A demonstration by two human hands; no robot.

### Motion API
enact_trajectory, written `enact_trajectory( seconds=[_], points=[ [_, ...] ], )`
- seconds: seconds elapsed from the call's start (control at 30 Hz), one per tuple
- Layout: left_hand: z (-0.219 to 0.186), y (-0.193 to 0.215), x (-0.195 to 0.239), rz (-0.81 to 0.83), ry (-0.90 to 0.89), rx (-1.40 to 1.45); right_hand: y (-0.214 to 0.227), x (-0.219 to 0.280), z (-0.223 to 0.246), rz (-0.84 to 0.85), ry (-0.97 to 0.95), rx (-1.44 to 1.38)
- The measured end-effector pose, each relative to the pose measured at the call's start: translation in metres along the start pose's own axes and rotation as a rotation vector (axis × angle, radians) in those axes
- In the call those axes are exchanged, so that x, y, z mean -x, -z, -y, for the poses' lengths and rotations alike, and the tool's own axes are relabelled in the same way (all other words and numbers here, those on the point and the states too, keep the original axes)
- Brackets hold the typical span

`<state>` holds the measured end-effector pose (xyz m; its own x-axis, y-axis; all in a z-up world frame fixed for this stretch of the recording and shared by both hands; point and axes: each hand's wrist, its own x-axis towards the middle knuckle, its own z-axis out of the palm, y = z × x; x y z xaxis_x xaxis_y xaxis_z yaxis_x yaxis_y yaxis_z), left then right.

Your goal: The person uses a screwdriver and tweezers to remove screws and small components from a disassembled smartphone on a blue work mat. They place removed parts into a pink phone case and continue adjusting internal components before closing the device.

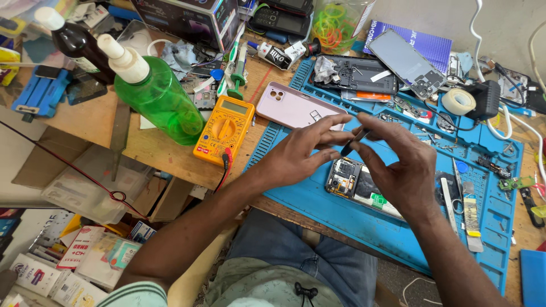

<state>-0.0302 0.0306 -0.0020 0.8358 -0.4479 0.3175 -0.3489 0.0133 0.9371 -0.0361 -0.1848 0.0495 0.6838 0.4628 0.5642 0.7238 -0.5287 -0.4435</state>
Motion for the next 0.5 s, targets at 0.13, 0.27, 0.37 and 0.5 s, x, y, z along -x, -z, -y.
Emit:
enact_trajectory(
  seconds=[0.13, 0.27, 0.37, 0.5],
  points=[
    [0.005, -0.006, -0.010, -0.035, 0.016, -0.015, -0.006, 0.004, -0.001, -0.070, -0.066, -0.015],
    [0.005, -0.010, -0.014, -0.063, 0.078, -0.002, -0.008, 0.009, -0.003, -0.090, -0.080, 0.024],
    [0.003, -0.009, -0.017, -0.085, 0.233, -0.136, -0.008, 0.005, -0.004, -0.033, -0.072, -0.092],
    [0.003, -0.003, -0.019, 0.005, -0.181, 0.004, -0.006, 0.003, -0.003, -0.063, 0.035, -0.012]
  ],
)
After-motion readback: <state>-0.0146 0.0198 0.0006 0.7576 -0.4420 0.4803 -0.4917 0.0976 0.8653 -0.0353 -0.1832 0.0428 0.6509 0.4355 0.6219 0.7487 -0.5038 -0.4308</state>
